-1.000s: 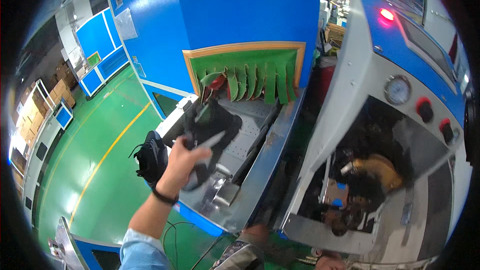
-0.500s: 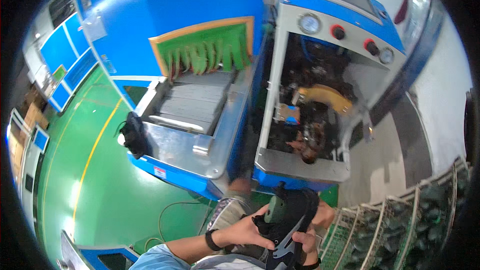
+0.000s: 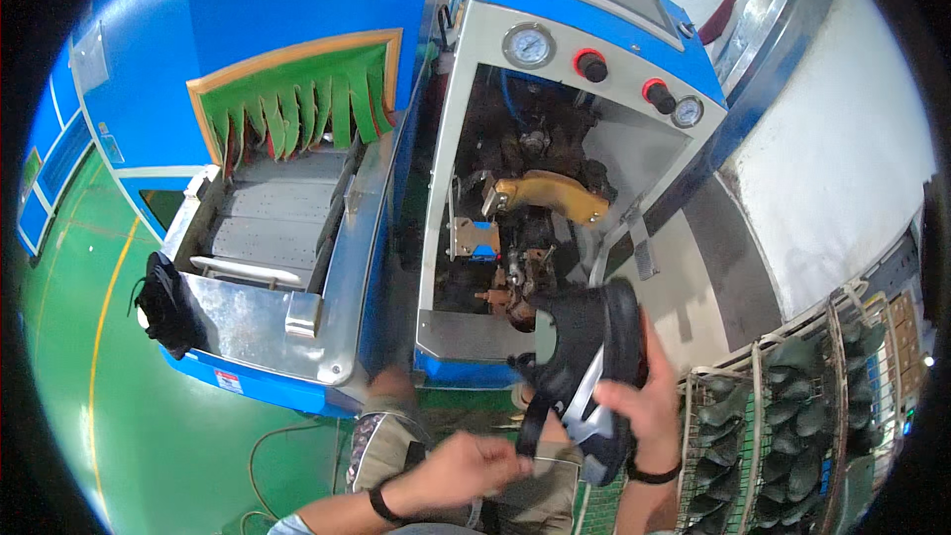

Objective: Operating machinery to prepare shoes and removing lasts from the finished products in a factory setting.

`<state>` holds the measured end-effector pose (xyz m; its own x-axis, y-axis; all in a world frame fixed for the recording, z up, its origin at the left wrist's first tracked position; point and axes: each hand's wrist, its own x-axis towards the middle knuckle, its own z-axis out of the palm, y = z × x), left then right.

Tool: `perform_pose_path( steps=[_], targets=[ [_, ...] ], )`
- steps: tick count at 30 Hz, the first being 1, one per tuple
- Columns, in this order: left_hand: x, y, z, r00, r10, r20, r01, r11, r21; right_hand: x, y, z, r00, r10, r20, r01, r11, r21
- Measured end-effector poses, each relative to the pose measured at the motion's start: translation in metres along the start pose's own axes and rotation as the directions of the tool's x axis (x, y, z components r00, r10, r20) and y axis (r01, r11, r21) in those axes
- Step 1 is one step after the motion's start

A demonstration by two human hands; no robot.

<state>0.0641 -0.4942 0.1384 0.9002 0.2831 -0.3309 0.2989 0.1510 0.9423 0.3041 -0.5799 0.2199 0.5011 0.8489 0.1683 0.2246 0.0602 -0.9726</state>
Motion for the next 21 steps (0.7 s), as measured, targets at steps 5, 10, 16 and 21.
perform_pose_path(
  steps=[5, 10, 16, 21],
  targets=[
    [0.052, 0.003, -0.04, 0.971, -0.025, -0.239, -0.113, 0.833, -0.542, 0.078, -0.06, 0.011, 0.999, 0.039, -0.022, -0.042, 0.984, -0.172],
    [0.097, 0.005, -0.042, 0.981, 0.048, -0.19, -0.169, 0.698, -0.696, 0.145, -0.061, 0.015, 0.986, 0.168, -0.02, -0.155, 0.851, -0.501],
    [0.121, -0.013, -0.041, 0.988, -0.02, -0.152, -0.099, 0.672, -0.734, 0.192, -0.041, 0.039, 0.973, 0.188, 0.133, 0.028, 0.476, -0.879],
    [0.132, -0.019, -0.064, 0.97, 0.024, -0.243, -0.208, 0.6, -0.772, 0.199, -0.017, 0.045, 0.988, 0.144, 0.054, -0.019, 0.465, -0.885]
  ],
)
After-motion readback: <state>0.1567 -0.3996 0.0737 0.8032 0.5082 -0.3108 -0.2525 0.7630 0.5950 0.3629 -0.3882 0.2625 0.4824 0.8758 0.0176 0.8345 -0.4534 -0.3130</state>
